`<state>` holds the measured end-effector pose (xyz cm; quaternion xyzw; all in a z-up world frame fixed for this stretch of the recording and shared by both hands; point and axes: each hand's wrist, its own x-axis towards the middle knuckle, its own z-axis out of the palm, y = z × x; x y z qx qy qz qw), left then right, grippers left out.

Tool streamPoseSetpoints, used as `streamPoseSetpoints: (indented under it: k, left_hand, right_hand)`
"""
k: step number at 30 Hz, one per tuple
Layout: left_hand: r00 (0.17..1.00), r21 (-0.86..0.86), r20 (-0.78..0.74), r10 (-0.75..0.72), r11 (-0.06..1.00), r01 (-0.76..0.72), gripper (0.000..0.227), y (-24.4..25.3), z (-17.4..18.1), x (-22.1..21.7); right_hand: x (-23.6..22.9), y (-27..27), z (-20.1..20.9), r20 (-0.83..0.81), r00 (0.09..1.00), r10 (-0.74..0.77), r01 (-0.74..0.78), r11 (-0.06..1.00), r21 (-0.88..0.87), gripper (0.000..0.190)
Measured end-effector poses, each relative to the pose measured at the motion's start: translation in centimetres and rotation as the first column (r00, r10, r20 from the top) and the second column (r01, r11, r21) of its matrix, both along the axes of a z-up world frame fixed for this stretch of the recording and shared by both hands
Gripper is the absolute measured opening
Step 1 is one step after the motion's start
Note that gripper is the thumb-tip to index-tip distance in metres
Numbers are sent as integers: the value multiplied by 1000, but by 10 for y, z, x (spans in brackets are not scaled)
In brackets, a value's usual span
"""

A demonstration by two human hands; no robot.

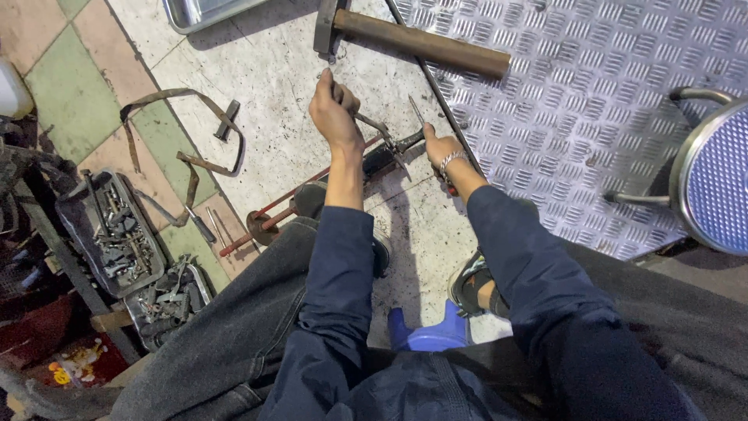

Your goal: The person sits on a stool and uses a screwdriver and wrench to disassemble a mechanical device on the floor. They remove a bolt and a cylindrical component, placing them in a metal tray, then manipulate the device's threaded rod.

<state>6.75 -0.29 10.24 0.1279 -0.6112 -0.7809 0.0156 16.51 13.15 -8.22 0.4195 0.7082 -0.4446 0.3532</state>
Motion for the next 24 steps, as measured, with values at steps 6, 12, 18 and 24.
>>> streamPoseSetpoints:
  k: [6, 12, 18, 24]
  left_hand:
    - [939, 0, 343, -35, 999, 37, 32, 15, -41, -45]
    - [868, 4, 496, -12, 1000, 12, 24, 18, -75, -83]
    - [793, 46, 606, -65, 998, 46, 40, 12, -115, -115]
    - [697, 1, 717, -4, 1000, 5, 43, 26, -116, -119]
  right_hand:
    - [7, -7, 5, -289, 952, -98, 125, 989, 75, 89]
    - [8, -9, 18, -399, 912, -92, 111, 993, 26, 74]
    - [8, -10, 3, -510, 855, -94, 119, 993, 17, 58]
    - [1, -6, 5, -389, 921, 0, -2, 1000, -4, 108]
